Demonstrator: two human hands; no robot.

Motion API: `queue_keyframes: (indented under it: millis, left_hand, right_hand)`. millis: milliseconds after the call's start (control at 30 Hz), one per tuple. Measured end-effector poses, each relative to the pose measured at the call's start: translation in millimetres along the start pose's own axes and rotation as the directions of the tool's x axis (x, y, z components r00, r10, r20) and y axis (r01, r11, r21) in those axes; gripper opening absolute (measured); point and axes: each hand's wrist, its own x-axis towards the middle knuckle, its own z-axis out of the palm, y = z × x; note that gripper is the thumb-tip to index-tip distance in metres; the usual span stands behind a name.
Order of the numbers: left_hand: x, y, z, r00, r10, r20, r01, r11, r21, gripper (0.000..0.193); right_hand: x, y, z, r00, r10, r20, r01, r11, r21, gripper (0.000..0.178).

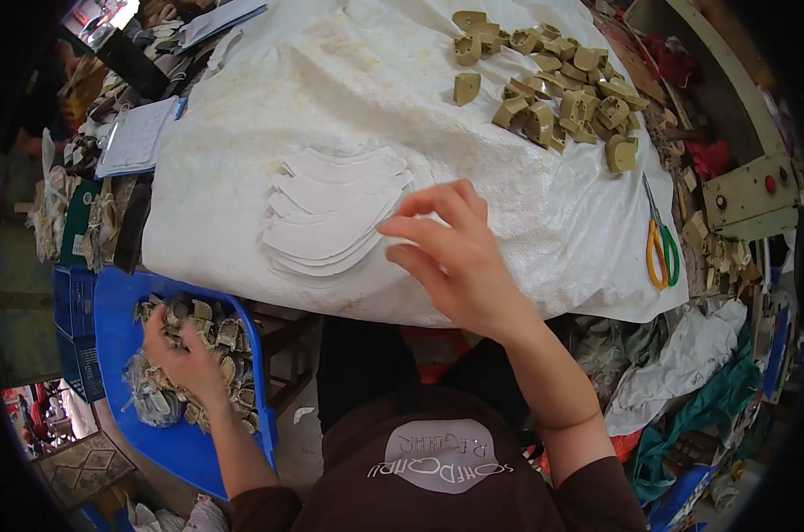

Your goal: The person repeatedly picks up a beige plastic shoe part and a white paper insert, places the insert into the part, and presses the edges to secure it. The person then places the assembled unit onto a pile on the table and repeats the process with new components.

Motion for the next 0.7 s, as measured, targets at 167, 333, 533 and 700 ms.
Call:
queue_keyframes:
  millis: [167, 333, 533, 700]
  left_hand:
    - [19, 107, 31, 0.823, 0.507, 0.255, -0.391, 0.832, -0.393, 0.036]
    - [25, 131, 58, 0.761, 0.535, 0.367, -0.416, 0.836, -0.357, 0.041]
    - [23, 130, 65, 0.751, 0.51, 0.42, -0.436, 0.86, -0.265, 0.038]
    - [25, 140, 53, 0.713, 0.498, 0.494, -0.389, 0.867, -0.311, 0.035]
  right_hand:
    - [20, 12, 36, 0.995, -0.087, 0.039, 0.094, 0.955, -0.28, 0.016]
    - [23, 21, 58, 0.992, -0.098, 0.083, 0.121, 0.934, -0.336, 0.008]
    - [10, 20, 44, 0.995, -0.073, 0.073, 0.09, 0.959, -0.269, 0.013]
    - [-12, 23, -21, 0.959, 0.197, -0.204, -0.205, 0.978, -0.023, 0.015]
